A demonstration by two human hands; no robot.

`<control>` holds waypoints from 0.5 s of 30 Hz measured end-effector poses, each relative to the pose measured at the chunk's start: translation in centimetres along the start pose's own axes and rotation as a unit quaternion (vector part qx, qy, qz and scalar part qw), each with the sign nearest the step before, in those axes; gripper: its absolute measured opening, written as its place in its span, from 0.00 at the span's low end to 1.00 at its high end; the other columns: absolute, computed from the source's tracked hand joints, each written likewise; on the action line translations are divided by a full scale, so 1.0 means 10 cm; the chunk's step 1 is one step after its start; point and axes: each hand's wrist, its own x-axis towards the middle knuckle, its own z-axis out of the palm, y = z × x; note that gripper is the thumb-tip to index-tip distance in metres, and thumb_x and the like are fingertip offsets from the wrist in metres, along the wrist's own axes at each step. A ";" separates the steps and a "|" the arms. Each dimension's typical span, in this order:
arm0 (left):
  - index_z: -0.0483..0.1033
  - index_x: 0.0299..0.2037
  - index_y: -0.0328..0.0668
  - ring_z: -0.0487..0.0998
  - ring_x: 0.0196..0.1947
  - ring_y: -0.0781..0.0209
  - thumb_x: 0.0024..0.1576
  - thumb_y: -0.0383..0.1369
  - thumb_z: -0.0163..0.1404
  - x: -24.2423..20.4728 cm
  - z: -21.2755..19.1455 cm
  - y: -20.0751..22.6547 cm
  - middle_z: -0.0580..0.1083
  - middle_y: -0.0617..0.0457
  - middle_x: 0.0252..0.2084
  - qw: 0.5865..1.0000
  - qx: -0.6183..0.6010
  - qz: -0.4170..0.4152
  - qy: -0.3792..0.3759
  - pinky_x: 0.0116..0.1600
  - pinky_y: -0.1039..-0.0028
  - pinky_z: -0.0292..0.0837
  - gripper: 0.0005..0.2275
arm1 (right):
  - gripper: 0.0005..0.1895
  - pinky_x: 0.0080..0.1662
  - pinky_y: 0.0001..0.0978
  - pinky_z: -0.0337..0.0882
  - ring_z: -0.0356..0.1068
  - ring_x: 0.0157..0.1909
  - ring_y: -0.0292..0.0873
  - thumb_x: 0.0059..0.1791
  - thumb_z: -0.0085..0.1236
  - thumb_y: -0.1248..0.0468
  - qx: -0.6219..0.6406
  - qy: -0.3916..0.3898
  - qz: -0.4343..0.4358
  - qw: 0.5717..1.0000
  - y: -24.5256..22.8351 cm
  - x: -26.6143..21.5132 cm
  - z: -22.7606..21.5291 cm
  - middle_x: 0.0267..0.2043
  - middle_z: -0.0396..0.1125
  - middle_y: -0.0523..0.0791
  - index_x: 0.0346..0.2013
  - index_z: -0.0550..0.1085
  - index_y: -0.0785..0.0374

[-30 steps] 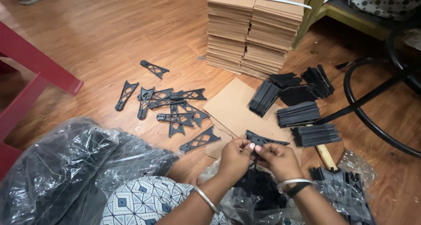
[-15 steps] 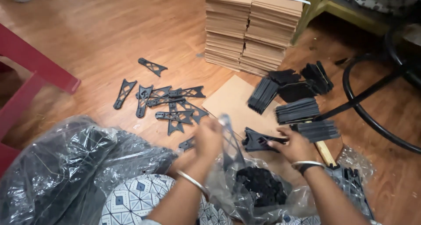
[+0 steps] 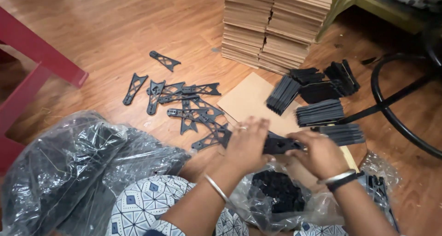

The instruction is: Assembling small black plastic frame components and applying circular stickers.

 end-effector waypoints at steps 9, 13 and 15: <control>0.62 0.66 0.34 0.73 0.55 0.38 0.58 0.33 0.52 0.01 0.24 -0.27 0.73 0.36 0.56 0.985 -0.152 -0.081 0.022 0.60 0.54 0.65 0.26 | 0.29 0.41 0.31 0.77 0.77 0.36 0.39 0.36 0.74 0.63 0.285 -0.042 0.109 0.952 0.10 -0.02 0.51 0.37 0.76 0.45 0.51 0.76 0.57; 0.59 0.68 0.30 0.75 0.54 0.41 0.60 0.31 0.49 0.15 0.53 -0.53 0.74 0.35 0.53 0.949 -0.281 -0.102 0.103 0.58 0.59 0.69 0.26 | 0.37 0.44 0.35 0.75 0.79 0.37 0.44 0.31 0.75 0.63 0.116 -0.204 0.069 0.970 0.28 -0.15 0.99 0.33 0.78 0.44 0.55 0.77 0.48; 0.65 0.68 0.38 0.81 0.46 0.49 0.61 0.30 0.42 0.19 0.58 -0.55 0.80 0.42 0.50 0.857 -0.489 -0.137 0.083 0.52 0.65 0.75 0.22 | 0.21 0.48 0.41 0.75 0.77 0.42 0.51 0.35 0.78 0.53 -0.030 -0.207 0.083 0.974 0.33 -0.26 1.33 0.36 0.76 0.49 0.34 0.81 0.60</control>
